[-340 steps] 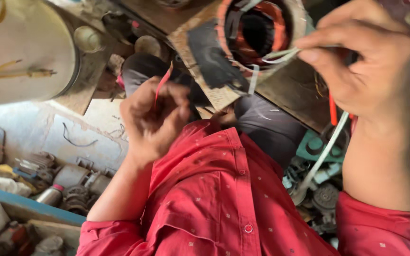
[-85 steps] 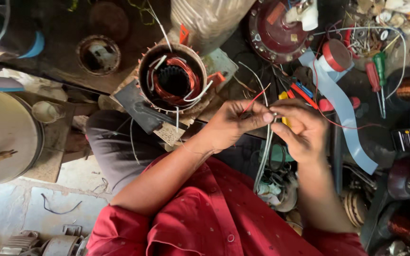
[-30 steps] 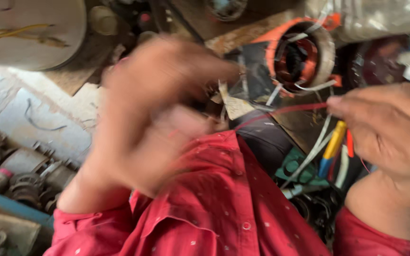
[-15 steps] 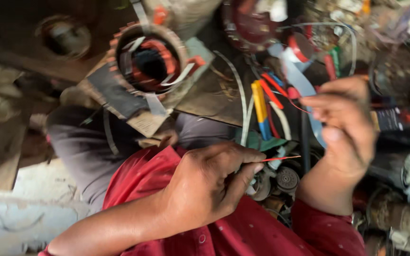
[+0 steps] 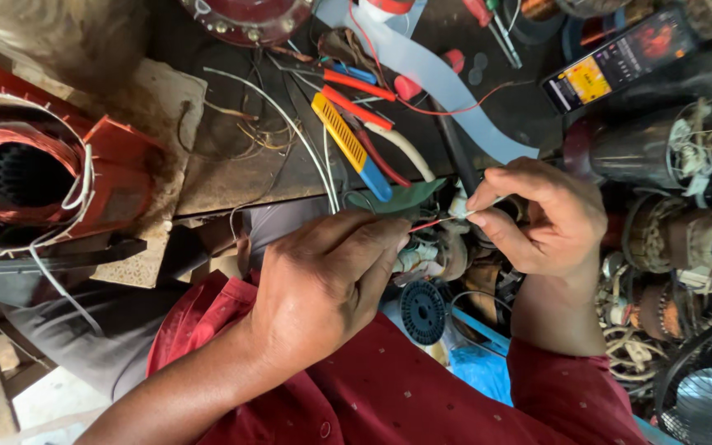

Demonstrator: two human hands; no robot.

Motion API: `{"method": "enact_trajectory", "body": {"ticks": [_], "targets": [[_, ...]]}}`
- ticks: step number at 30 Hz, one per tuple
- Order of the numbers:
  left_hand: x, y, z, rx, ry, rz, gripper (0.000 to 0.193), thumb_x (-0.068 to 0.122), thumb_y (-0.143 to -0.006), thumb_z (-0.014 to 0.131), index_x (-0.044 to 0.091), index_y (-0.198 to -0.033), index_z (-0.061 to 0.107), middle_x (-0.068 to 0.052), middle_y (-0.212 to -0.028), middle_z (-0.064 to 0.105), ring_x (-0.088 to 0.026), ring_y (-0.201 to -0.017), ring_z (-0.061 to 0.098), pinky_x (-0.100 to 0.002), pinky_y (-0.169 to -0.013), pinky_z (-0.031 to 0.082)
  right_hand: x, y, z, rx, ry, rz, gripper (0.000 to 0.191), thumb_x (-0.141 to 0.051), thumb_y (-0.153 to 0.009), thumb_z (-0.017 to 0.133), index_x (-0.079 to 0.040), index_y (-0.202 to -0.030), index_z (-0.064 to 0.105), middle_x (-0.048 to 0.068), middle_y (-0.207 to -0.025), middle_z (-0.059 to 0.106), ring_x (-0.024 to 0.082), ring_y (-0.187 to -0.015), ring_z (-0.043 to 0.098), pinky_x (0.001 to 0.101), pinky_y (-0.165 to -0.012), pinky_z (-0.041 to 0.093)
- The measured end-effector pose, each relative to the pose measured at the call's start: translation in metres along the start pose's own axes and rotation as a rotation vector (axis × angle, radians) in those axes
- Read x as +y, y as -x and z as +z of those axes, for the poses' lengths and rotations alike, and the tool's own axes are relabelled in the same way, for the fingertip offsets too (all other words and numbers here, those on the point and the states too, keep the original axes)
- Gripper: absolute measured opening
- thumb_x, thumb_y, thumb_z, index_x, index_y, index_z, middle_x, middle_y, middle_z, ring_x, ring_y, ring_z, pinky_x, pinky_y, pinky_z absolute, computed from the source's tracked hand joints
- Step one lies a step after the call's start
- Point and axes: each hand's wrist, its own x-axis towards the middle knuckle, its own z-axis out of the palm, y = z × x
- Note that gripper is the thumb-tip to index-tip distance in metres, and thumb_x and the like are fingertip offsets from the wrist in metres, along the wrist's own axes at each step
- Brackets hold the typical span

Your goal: The person sits on the floor of a repair workshop and connects wires to an electric motor stator with copper windings. They strip insulation from wire ends using pliers, twist the wire strands, and route the red and white leads into the motor winding, handling the wires one at a time.

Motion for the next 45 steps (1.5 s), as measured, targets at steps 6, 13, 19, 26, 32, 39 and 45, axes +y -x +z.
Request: {"method": "enact_trajectory", "body": {"ticks": [6, 13, 19, 26, 32, 39, 45], "targets": [[-0.004, 0.001, 0.006, -0.019, -0.06, -0.006, 0.024, 0.007, -0.091, 0.077, 0.007, -0.115, 0.072, -0.01, -0.105, 0.072, -0.03, -0.088, 0.073, -0.039, -0.074, 0.059, -0.001, -0.007, -0.001, -0.03, 0.106, -0.037, 0.041, 0.007, -0.09, 0.08, 0.002, -0.127, 0.062, 0.012, -0.092, 0.072, 0.02, -0.08, 0.072, 0.0276, -0.071, 0.058], [-0.009, 0.005, 0.001, -0.017, -0.079, -0.015, 0.024, 0.008, -0.092, 0.076, 0.006, -0.116, 0.072, -0.009, -0.104, 0.072, -0.029, -0.089, 0.073, -0.038, -0.075, 0.059, -0.008, -0.026, 0.006, -0.067, 0.185, -0.074, 0.04, 0.007, -0.086, 0.081, 0.002, -0.122, 0.063, 0.01, -0.089, 0.073, 0.022, -0.081, 0.072, 0.0282, -0.071, 0.056], [-0.011, 0.007, -0.005, -0.018, -0.082, -0.014, 0.025, 0.007, -0.092, 0.076, 0.006, -0.116, 0.072, -0.009, -0.104, 0.072, -0.029, -0.088, 0.072, -0.038, -0.074, 0.058, -0.014, -0.033, 0.013, -0.084, 0.225, -0.088, 0.04, 0.006, -0.084, 0.081, 0.003, -0.119, 0.063, 0.01, -0.088, 0.073, 0.023, -0.082, 0.072, 0.0305, -0.074, 0.056], [-0.014, 0.009, -0.01, -0.014, -0.058, -0.018, 0.024, 0.007, -0.093, 0.075, 0.006, -0.116, 0.072, -0.009, -0.104, 0.072, -0.028, -0.088, 0.073, -0.038, -0.075, 0.059, -0.017, -0.036, 0.016, -0.083, 0.238, -0.082, 0.038, 0.005, -0.084, 0.081, 0.003, -0.118, 0.063, 0.009, -0.087, 0.073, 0.023, -0.082, 0.073, 0.0311, -0.072, 0.055], [-0.014, 0.01, -0.013, -0.012, -0.054, -0.013, 0.024, 0.006, -0.093, 0.074, 0.006, -0.117, 0.072, -0.009, -0.105, 0.072, -0.029, -0.09, 0.073, -0.038, -0.076, 0.059, -0.019, -0.037, 0.02, -0.112, 0.272, -0.086, 0.037, 0.003, -0.086, 0.081, 0.002, -0.119, 0.064, 0.009, -0.089, 0.074, 0.024, -0.084, 0.073, 0.0311, -0.073, 0.055], [-0.013, 0.011, -0.016, 0.009, -0.048, 0.003, 0.023, 0.006, -0.093, 0.074, 0.006, -0.116, 0.071, -0.009, -0.105, 0.072, -0.028, -0.09, 0.073, -0.038, -0.076, 0.059, -0.015, -0.037, 0.024, -0.105, 0.225, -0.145, 0.032, 0.003, -0.088, 0.081, 0.003, -0.116, 0.065, 0.009, -0.089, 0.075, 0.022, -0.081, 0.075, 0.0329, -0.074, 0.056], [-0.012, 0.014, -0.021, 0.076, -0.073, 0.03, 0.021, 0.006, -0.094, 0.075, 0.007, -0.115, 0.071, -0.009, -0.105, 0.073, -0.028, -0.09, 0.073, -0.038, -0.077, 0.059, -0.015, -0.042, 0.037, -0.014, 0.206, -0.223, 0.021, 0.002, -0.082, 0.082, 0.0, -0.097, 0.069, 0.01, -0.085, 0.073, 0.023, -0.076, 0.073, 0.0344, -0.07, 0.057]]}}
